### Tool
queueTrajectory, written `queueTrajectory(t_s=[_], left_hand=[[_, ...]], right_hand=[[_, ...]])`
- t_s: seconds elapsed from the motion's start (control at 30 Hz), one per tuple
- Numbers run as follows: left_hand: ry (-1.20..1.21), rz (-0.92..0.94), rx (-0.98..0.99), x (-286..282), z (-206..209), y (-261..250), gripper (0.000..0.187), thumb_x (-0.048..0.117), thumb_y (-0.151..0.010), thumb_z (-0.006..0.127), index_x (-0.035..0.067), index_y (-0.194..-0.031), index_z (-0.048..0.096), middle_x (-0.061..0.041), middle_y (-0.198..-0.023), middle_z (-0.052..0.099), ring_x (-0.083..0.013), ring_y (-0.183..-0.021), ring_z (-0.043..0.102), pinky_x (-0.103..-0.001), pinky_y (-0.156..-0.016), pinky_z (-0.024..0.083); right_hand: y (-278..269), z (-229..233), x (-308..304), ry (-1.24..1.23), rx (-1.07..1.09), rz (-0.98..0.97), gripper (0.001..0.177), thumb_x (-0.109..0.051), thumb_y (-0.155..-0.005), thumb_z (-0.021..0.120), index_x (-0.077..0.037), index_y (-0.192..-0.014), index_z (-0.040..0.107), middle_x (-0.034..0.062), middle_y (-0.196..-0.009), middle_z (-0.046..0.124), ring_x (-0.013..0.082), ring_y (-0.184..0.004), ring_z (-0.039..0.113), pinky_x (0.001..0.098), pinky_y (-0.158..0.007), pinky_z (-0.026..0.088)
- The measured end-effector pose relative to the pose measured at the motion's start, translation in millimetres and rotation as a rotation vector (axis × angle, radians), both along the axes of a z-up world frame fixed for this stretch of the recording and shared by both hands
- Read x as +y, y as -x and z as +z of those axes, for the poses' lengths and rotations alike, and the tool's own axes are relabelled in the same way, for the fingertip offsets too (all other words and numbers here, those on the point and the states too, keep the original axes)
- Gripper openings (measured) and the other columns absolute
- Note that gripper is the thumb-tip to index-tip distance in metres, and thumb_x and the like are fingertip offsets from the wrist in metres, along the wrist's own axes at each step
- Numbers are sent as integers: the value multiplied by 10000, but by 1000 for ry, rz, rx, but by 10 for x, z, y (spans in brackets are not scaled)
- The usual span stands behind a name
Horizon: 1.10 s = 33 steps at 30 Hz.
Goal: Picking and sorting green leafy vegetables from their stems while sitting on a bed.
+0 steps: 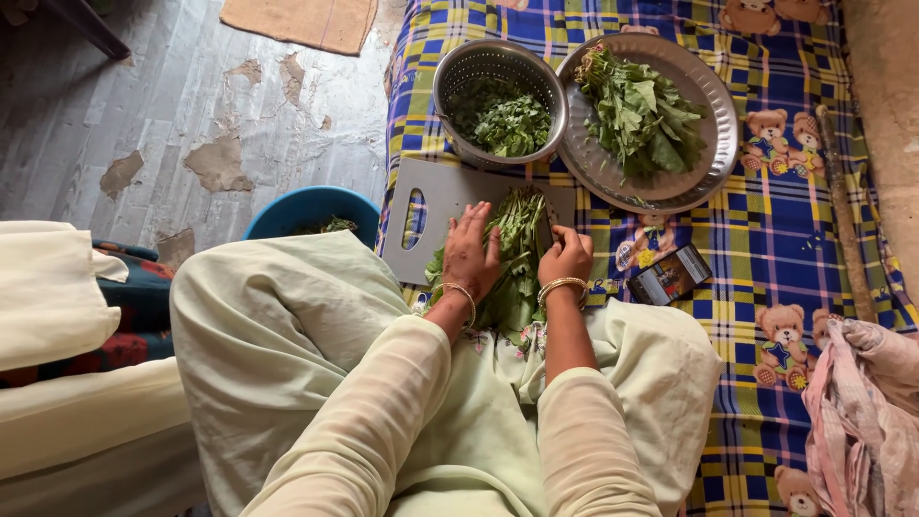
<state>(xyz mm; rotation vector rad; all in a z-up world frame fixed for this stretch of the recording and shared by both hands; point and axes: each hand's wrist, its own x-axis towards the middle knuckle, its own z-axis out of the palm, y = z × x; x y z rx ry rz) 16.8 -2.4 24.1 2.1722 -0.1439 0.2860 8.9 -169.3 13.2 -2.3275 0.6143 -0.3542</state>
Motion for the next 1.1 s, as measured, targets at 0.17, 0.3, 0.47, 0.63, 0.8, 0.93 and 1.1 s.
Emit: queueTrajectory(t_s=[0.17, 0.3, 0.47, 0.63, 0.8, 0.93, 1.1], left_hand=[[-14, 76, 12, 29, -80, -35, 430, 225, -1037, 519, 58, -1433, 533, -162, -1472, 566, -352, -1435, 458, -506, -1233, 253], [-27, 73, 21, 26, -98, -30, 422, 221, -1037, 512, 54, -1424, 536, -165, -1458, 576, -352, -1419, 471, -493, -1227, 266], [-16, 29, 20, 20, -80, 2, 428, 220, -1038, 505, 41, -1426, 529, -177, -1439, 586, -346, -1404, 492, -471, -1222, 289], [-3, 19, 10, 14, -76, 17, 421, 207, -1039, 506, 36, -1423, 534, -181, -1430, 594, -352, -1388, 503, -468, -1214, 301], [26, 26, -15, 8, -19, 47, 393, 166, -1022, 529, 51, -1396, 558, -171, -1379, 632, -358, -1296, 579, -469, -1176, 371], [72, 58, 36, 5, 275, 67, 374, 154, -1007, 590, 71, -1372, 591, -150, -1302, 654, -328, -1214, 620, -425, -1036, 498], [315, 142, 181, -77, 531, 45, 191, 91, -909, 686, 77, -1077, 776, -107, -1039, 751, -202, -908, 748, -318, -839, 592]], right_hand=[[-11, -9, -12, -3, -14, -4, 239, 0, -936, 618, -88, -1136, 716, 112, -1197, 611, 273, -971, 700, 360, -853, 599], [-4, -51, -33, -4, -29, -5, 247, 6, -924, 623, -95, -1126, 723, 109, -1190, 613, 269, -955, 702, 359, -838, 604], [-17, -58, -35, -16, -16, -18, 237, -7, -928, 625, -101, -1122, 724, 105, -1197, 613, 265, -944, 702, 359, -837, 598], [-19, -73, -39, -6, -17, -10, 232, -12, -929, 628, -103, -1117, 728, 99, -1171, 626, 262, -952, 700, 361, -842, 597], [-16, -60, -30, -26, -29, -40, 228, -7, -923, 632, -108, -1091, 748, 101, -1167, 634, 253, -948, 701, 355, -824, 600], [17, 217, 79, -78, -139, -76, 175, -35, -907, 696, -96, -1053, 772, 88, -1091, 703, 215, -895, 727, 322, -769, 610], [37, 582, 389, -636, -189, -41, 160, -41, -887, 745, -36, -1043, 780, 62, -903, 783, 102, -764, 729, 247, -719, 601]])
